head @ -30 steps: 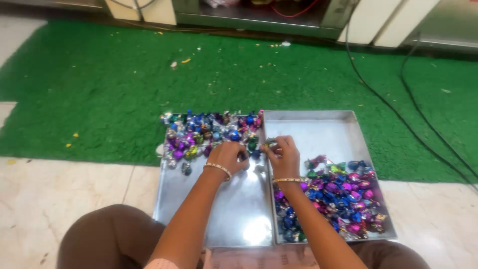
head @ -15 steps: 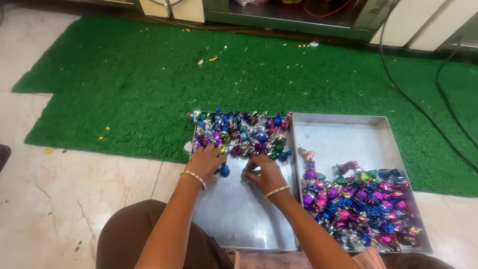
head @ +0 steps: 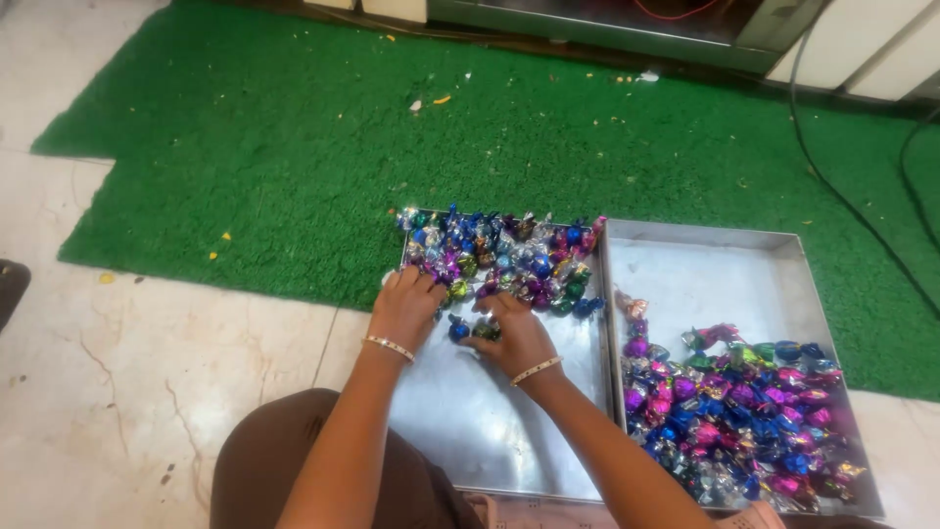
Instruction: Sorting wrapped candies from a large pile into a smaller tray based on color.
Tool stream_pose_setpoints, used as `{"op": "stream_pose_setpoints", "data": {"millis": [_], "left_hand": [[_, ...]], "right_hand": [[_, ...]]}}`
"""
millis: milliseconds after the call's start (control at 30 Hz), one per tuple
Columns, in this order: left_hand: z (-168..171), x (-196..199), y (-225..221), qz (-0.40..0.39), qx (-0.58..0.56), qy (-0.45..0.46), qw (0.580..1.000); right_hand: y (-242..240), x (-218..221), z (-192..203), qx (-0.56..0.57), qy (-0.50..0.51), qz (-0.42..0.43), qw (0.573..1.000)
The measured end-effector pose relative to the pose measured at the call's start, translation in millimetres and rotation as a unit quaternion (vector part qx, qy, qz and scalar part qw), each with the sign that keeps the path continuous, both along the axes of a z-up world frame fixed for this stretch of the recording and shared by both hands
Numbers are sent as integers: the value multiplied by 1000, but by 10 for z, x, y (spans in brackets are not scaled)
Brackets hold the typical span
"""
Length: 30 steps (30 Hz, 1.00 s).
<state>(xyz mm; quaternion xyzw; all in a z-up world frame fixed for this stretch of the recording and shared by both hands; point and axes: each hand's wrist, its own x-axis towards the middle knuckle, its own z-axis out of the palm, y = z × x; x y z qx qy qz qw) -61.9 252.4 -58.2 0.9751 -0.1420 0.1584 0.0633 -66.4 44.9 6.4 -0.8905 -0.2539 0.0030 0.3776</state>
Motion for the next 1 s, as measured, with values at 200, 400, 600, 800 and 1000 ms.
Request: {"op": "stream_pose_setpoints", "data": {"millis": [200, 400, 600, 800, 1000], "left_hand": [[462, -123, -84, -3, -46, 66, 997], [631, -146, -144, -22, -73, 123, 989], [431, -116, -190, 21, -85, 30, 996], [372, -105, -228, 31, -87, 14, 996], [466, -134, -310, 31, -111, 36, 993]], "right_hand": [[77, -18, -242, -75, -21, -2, 997], [208, 26, -277, -24, -26, -17, 999], [225, -2, -102, 15, -11, -34, 999], [189, 68, -189, 43, 4, -50, 998], [167, 79, -128, -11, -12, -58, 998]]}}
